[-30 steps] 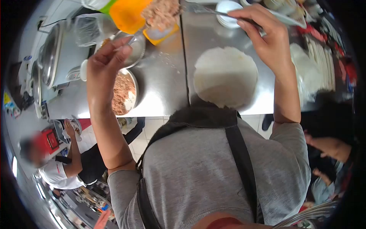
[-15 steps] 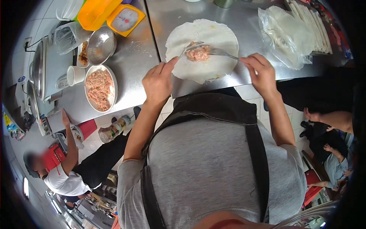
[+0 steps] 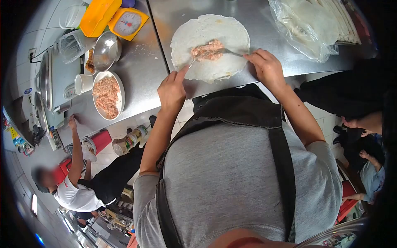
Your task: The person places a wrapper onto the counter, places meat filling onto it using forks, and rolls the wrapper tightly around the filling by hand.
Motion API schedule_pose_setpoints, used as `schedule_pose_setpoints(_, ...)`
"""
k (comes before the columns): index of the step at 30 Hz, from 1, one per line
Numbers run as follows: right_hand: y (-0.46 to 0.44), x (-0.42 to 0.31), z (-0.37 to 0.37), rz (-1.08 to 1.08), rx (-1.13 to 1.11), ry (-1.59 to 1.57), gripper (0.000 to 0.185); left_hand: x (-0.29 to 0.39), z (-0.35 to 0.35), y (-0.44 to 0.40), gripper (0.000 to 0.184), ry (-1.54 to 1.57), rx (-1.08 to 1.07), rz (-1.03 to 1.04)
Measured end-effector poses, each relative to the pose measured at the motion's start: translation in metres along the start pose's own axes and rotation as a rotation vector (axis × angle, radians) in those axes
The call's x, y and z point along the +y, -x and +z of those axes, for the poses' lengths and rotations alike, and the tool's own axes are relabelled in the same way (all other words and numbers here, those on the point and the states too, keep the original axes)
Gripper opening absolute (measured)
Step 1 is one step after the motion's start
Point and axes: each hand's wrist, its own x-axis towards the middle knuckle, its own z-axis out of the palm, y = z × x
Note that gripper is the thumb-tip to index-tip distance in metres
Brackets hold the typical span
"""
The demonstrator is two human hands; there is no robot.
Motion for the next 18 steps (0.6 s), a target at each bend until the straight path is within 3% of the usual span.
schedule_pose_setpoints(6, 0.01, -0.002, -0.014, 0.141, -0.029, -0.191, 0.022, 0.001, -0.016, -0.021, 0.05, 0.142, 0.06, -0.187)
schedule_pose_setpoints(9, 0.013, -0.009, -0.006, 0.114, -0.048, -0.188, 0.02, 0.003, 0.009, -0.027, 0.044, 0.096, 0.024, -0.059)
schedule_pose_setpoints(14, 0.015, -0.002, -0.002, 0.194, -0.019, -0.099, 0.016, 0.029, 0.014, -0.028, 0.051, 0.027, 0.035, 0.088)
schedule_pose_setpoints(18, 0.019, 0.005, -0.014, 0.237, -0.01, -0.117, 0.014, 0.032, -0.008, -0.028, 0.054, 0.064, 0.01, 0.035)
